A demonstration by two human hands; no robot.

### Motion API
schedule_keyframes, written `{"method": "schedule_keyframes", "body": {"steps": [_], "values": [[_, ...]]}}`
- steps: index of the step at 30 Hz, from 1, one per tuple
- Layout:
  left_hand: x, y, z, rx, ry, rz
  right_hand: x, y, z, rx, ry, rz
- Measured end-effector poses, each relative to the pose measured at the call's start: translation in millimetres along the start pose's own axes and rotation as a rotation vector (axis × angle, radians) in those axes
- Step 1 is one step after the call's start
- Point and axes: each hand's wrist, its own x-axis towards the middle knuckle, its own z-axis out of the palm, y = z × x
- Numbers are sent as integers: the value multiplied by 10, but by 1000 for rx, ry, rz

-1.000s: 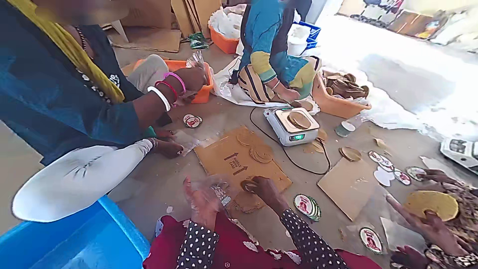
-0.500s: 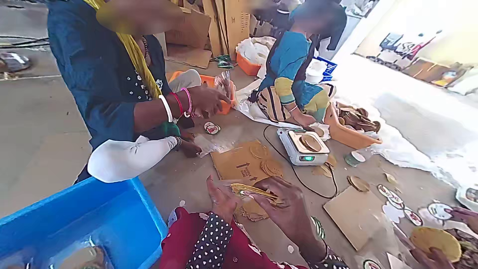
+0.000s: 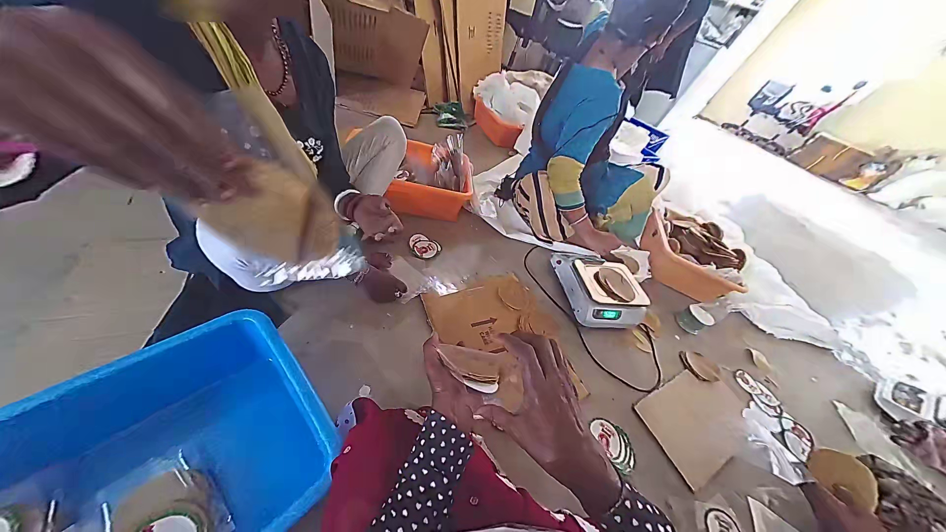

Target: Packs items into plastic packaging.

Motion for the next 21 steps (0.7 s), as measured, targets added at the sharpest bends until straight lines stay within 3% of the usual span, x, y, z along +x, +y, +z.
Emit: {"method": "schedule_keyframes", "body": {"steps": [4,9,14,15,17,19,21], "values": [[-2,-21,11,-23,48,-60,-99,71,-66,67,-55,51],[-93,-66,-61,19,-47,-55,-263,82,-90,-8,-246,28],[-323,-227,-139,205,-55,-210,-442,346,-152,224,113,-22],[-318,-241,-187,252,-117,-161,-439,344,-279,309,129,-37],[-349,-141,-241,524,-285,93,-451,387,-580,353,85,-78],[-666,149,-45,811,-454,160,-423,308,-813,369,-33,-63],[-720,180,-130,919,-850,373,-252,-223,-912,468,-241,25]]}}
